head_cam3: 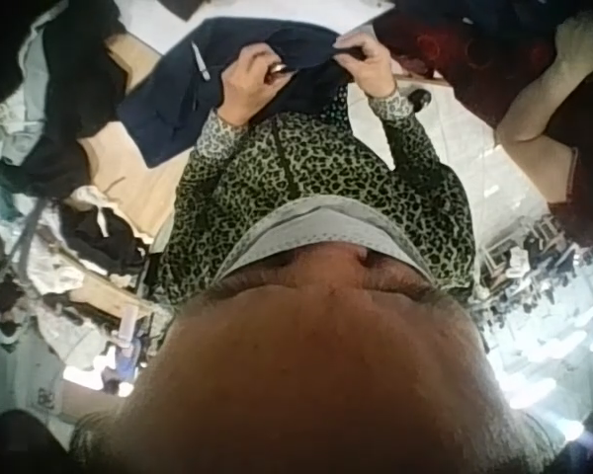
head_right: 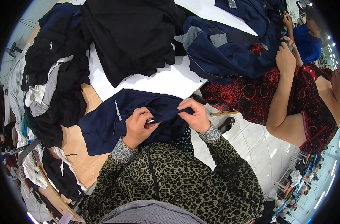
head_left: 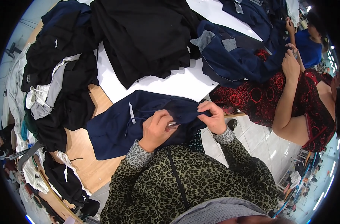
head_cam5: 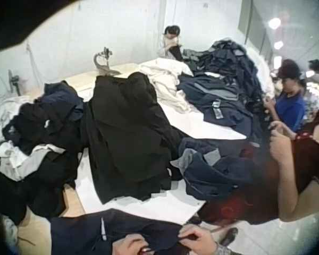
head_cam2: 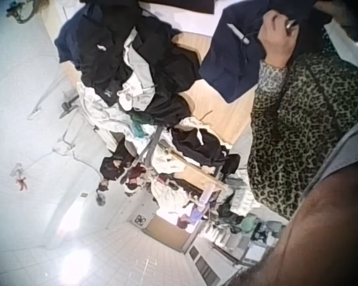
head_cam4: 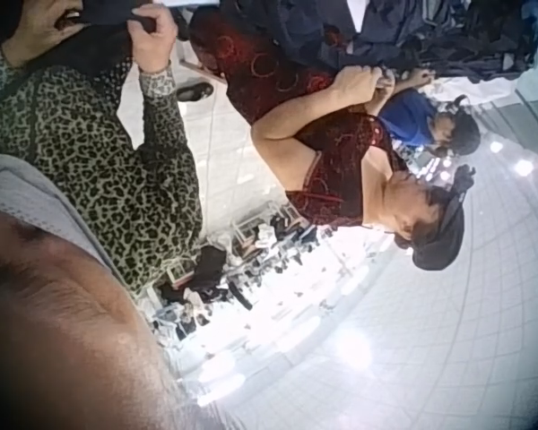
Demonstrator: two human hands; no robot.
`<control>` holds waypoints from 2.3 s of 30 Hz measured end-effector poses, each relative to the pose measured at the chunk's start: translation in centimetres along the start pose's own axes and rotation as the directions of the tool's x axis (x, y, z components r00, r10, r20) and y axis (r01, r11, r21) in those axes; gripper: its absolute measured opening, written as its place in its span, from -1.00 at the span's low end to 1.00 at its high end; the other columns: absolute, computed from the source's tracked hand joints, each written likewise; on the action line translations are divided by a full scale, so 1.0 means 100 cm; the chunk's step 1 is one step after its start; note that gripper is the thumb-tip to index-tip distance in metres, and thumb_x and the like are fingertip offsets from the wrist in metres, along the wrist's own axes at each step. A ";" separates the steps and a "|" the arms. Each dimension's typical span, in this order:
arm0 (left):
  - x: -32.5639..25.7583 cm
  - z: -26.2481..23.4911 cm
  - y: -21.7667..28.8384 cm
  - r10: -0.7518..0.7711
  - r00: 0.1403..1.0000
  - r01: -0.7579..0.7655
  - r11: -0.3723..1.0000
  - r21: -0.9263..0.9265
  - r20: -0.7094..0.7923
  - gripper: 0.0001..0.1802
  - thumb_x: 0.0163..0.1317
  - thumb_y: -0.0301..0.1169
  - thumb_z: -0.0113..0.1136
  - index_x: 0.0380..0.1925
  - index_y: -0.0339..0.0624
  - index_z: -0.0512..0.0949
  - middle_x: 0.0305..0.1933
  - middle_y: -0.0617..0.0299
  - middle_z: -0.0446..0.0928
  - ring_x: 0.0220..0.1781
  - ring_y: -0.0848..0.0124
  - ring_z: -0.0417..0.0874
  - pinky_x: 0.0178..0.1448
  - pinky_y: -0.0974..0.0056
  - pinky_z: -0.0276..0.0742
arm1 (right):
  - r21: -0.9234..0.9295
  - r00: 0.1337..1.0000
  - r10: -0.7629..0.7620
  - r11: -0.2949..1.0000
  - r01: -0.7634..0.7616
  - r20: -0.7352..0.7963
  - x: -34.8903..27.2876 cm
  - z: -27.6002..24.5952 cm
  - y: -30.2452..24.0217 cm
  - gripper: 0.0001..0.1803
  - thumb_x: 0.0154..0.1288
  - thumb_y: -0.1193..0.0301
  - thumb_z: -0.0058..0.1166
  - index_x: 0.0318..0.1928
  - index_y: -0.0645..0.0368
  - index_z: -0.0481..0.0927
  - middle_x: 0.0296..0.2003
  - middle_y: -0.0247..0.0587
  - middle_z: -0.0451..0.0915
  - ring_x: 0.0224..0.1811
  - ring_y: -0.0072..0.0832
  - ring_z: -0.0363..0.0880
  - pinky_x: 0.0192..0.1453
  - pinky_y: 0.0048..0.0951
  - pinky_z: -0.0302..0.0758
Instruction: Inspecting and trimming loose threads from a pair of navy blue trousers in a garment factory.
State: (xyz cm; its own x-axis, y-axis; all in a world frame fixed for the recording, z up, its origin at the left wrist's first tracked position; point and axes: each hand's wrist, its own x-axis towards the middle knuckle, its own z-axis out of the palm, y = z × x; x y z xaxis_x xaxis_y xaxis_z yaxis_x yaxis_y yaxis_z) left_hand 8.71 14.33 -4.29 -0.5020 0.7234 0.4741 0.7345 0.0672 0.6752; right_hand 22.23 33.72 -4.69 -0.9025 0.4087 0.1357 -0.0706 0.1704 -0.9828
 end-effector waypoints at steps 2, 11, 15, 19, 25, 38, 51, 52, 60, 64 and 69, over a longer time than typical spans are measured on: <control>-0.008 -0.007 -0.002 0.007 1.000 -0.008 0.998 0.067 0.014 -0.60 -0.36 -0.61 0.42 -0.43 -0.20 0.48 -0.32 0.18 0.48 -0.49 0.30 0.56 -0.43 0.28 0.49 | 0.071 0.997 0.019 0.997 -0.014 -0.076 -0.004 -0.008 0.007 -0.74 -0.12 0.78 0.06 -0.36 0.24 0.48 -0.27 -0.19 0.54 -0.18 -0.43 0.52 -0.04 -0.48 0.41; -0.032 -0.012 -0.019 0.235 0.958 -0.197 0.956 0.218 -0.164 -0.69 -0.40 -0.60 0.23 -0.48 -0.21 0.51 -0.38 0.19 0.46 -0.53 0.29 0.48 -0.49 0.27 0.38 | -0.009 0.982 0.151 0.988 -0.153 -0.113 -0.010 -0.004 -0.001 -0.74 -0.05 0.71 0.16 -0.29 0.25 0.52 -0.29 -0.25 0.56 -0.21 -0.53 0.54 -0.10 -0.53 0.45; -0.034 -0.012 -0.028 0.248 0.950 -0.201 0.951 0.236 -0.190 -0.69 -0.40 -0.58 0.23 -0.49 -0.21 0.52 -0.37 0.19 0.46 -0.53 0.29 0.47 -0.48 0.27 0.38 | -0.082 0.968 0.222 0.969 -0.232 -0.118 -0.006 -0.001 -0.009 -0.74 -0.01 0.66 0.21 -0.23 0.26 0.55 -0.32 -0.28 0.58 -0.27 -0.62 0.53 -0.17 -0.58 0.46; -0.027 -0.014 -0.025 0.103 0.986 -0.072 0.973 0.219 -0.129 -0.68 -0.36 -0.60 0.28 -0.45 -0.21 0.53 -0.33 0.16 0.47 -0.51 0.25 0.51 -0.45 0.23 0.43 | -0.172 0.973 0.214 0.959 -0.225 -0.082 -0.003 0.001 -0.009 -0.74 0.00 0.61 0.23 -0.22 0.26 0.57 -0.36 -0.27 0.60 -0.32 -0.58 0.57 -0.21 -0.56 0.48; 0.015 -0.029 0.026 -0.247 0.966 0.257 0.949 -0.183 0.075 -0.55 -0.08 -0.51 0.45 -0.11 -0.20 0.57 -0.21 0.11 0.48 -0.35 0.35 0.65 -0.39 0.36 0.61 | -0.429 0.976 0.204 0.877 -0.216 -0.075 0.005 0.015 -0.015 -0.72 -0.03 0.51 0.23 -0.22 0.26 0.58 -0.35 -0.05 0.61 -0.32 -0.21 0.62 -0.21 -0.37 0.53; 0.022 0.017 -0.007 -0.381 0.778 0.609 0.652 -0.451 0.500 -0.60 0.07 -0.40 0.37 -0.07 -0.24 0.56 -0.40 0.20 0.59 -0.47 0.60 0.45 -0.33 0.45 0.43 | 0.362 0.764 0.578 0.672 -0.646 0.288 0.016 0.003 -0.015 -0.76 0.05 0.64 0.23 -0.20 0.35 0.59 -0.32 -0.27 0.64 -0.31 -0.63 0.58 -0.15 -0.63 0.50; 0.021 0.007 -0.001 -0.455 0.719 0.694 0.510 -0.508 0.525 -0.70 0.10 -0.51 0.33 -0.14 -0.32 0.56 -0.32 0.39 0.56 -0.36 0.72 0.41 -0.29 0.55 0.39 | 0.373 0.788 0.528 0.694 -0.616 0.318 0.019 0.016 -0.022 -0.73 0.11 0.57 0.24 -0.14 0.32 0.57 -0.28 -0.31 0.61 -0.25 -0.66 0.55 -0.09 -0.65 0.47; 0.021 0.007 0.000 -0.462 0.720 0.694 0.471 -0.545 0.517 -0.70 0.09 -0.52 0.34 -0.15 -0.32 0.56 -0.32 0.39 0.56 -0.37 0.72 0.39 -0.30 0.55 0.37 | 0.366 0.812 0.513 0.725 -0.583 0.277 0.018 0.018 -0.024 -0.74 0.12 0.56 0.25 -0.14 0.31 0.58 -0.29 -0.33 0.61 -0.26 -0.67 0.53 -0.09 -0.65 0.46; 0.028 -0.001 0.000 -0.455 0.682 0.730 0.469 -0.498 0.572 -0.70 0.09 -0.50 0.34 -0.14 -0.26 0.58 -0.37 0.49 0.46 -0.43 0.74 0.31 -0.34 0.58 0.28 | 0.242 0.865 0.474 0.831 -0.502 0.167 0.014 0.017 -0.020 -0.81 0.14 0.51 0.26 -0.23 0.31 0.60 -0.33 -0.41 0.60 -0.29 -0.74 0.47 -0.15 -0.67 0.42; 0.039 -0.002 -0.004 -0.373 0.760 0.633 0.612 -0.474 0.533 -0.73 0.13 -0.44 0.31 -0.17 -0.29 0.60 -0.34 0.41 0.48 -0.40 0.68 0.35 -0.30 0.54 0.31 | 0.169 0.859 0.482 0.845 -0.508 0.174 0.015 0.014 -0.020 -0.80 0.13 0.49 0.27 -0.24 0.31 0.60 -0.36 -0.41 0.61 -0.30 -0.74 0.46 -0.16 -0.66 0.42; 0.048 0.009 -0.002 -0.401 0.758 0.622 0.681 -0.386 0.515 -0.81 0.17 -0.39 0.28 -0.31 -0.30 0.61 -0.51 0.42 0.47 -0.49 0.68 0.36 -0.40 0.53 0.24 | 0.118 0.860 0.475 0.858 -0.500 0.187 0.016 0.015 -0.021 -0.80 0.13 0.47 0.28 -0.26 0.31 0.60 -0.37 -0.41 0.60 -0.30 -0.75 0.45 -0.17 -0.66 0.41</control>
State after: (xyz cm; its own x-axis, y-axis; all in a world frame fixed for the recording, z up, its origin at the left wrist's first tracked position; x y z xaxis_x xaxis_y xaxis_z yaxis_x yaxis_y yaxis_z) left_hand 6.59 18.37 -2.63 -0.4400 0.8750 -0.2022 0.0113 0.2305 0.9730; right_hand 20.34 32.70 -2.58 -0.8892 0.2643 -0.3735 0.3403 -0.1635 -0.9260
